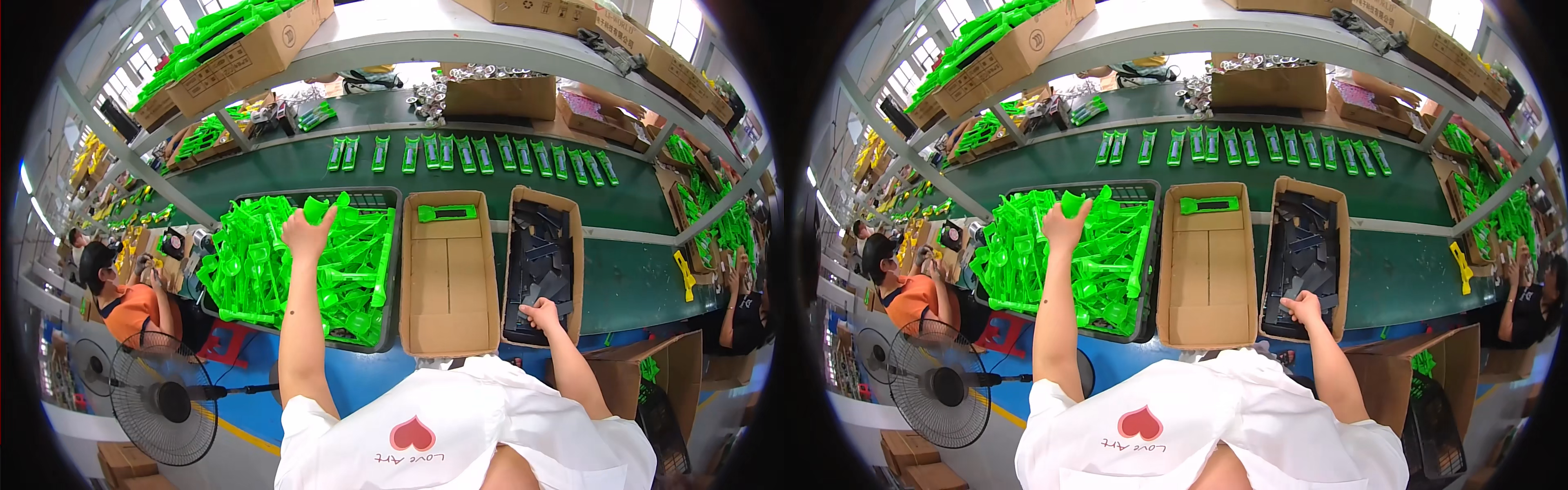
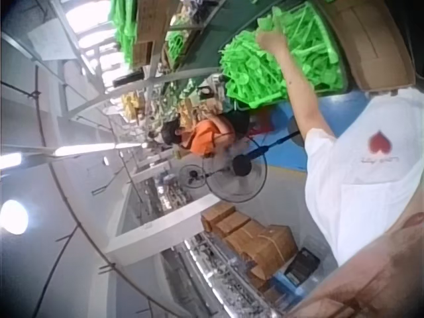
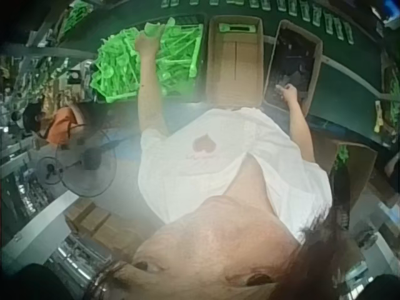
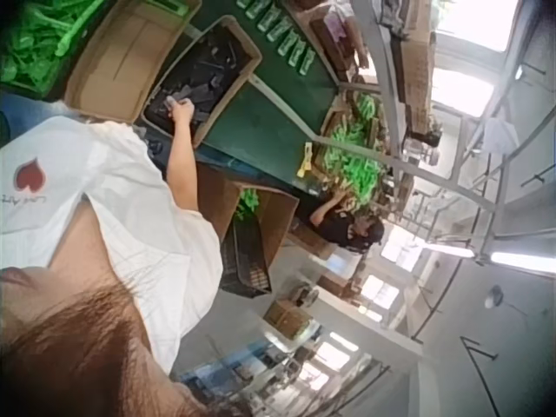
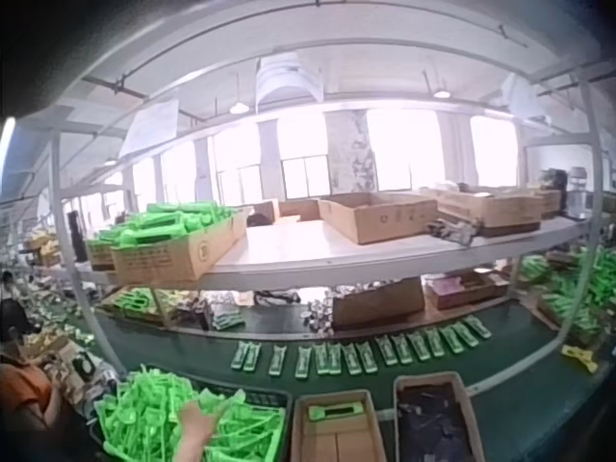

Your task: The person places a box of assembled flashlight bodies onto an overhead shelf. The person then fits solar panels into plastic flashlight casings by hand and places the assembled components into a cardboard box on the assembly table.

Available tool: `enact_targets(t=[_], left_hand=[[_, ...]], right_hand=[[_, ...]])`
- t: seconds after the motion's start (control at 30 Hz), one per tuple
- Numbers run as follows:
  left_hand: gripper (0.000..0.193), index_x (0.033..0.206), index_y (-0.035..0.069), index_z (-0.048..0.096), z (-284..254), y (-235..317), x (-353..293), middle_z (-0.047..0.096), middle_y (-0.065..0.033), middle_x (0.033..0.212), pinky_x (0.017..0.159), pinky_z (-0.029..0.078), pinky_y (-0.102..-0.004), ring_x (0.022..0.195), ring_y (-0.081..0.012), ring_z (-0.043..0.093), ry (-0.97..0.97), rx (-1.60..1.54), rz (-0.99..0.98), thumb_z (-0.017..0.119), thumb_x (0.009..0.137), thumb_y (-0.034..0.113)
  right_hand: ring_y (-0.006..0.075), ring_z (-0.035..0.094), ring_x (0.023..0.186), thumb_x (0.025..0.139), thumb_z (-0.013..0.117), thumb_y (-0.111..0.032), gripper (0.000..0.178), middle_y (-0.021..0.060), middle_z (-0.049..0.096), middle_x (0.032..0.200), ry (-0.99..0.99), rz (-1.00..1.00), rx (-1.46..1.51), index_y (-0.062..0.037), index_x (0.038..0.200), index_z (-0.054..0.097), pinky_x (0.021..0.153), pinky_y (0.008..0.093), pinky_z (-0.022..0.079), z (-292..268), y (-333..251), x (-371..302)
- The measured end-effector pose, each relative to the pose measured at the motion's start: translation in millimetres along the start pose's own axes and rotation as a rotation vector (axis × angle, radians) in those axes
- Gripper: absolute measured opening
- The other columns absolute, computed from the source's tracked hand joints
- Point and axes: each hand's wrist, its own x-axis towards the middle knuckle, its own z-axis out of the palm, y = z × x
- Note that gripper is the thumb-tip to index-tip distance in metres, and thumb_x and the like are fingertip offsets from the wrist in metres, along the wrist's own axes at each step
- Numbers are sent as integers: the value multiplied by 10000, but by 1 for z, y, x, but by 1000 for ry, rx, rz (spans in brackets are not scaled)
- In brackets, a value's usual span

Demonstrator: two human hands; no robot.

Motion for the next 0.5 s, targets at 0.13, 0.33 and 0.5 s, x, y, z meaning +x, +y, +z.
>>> enact_targets(t=[0.13, 0.33, 0.5], left_hand=[[650, 725, -12, 597, -27, 14, -3, 584, -173, 811, 729, 370, -479, 818, -324, 530, 59, -10, -79, 496, 664, 628], [503, 697, -23, 541, -27, 23, -21, 535, -179, 798, 723, 368, -470, 814, -348, 499, -92, -22, 57, 517, 705, 480], [482, 933, -66, 463, -17, 8, -54, 441, -215, 1033, 845, 316, -473, 1006, -361, 380, -299, -76, 235, 481, 746, 377]], right_hand=[[100, 467, 369, 654, 715, -227, 350, 56, 532, 518, -5, -6, -1, -53, 602, 416, 325, 234, 336, 0, -5, -4], [88, 438, 359, 675, 703, -207, 329, 35, 510, 507, 0, -16, -51, -69, 603, 414, 305, 217, 296, 0, -5, -4], [94, 448, 360, 676, 698, -215, 335, 39, 514, 505, 9, -4, -18, -67, 604, 406, 317, 228, 314, 0, -8, -3]])
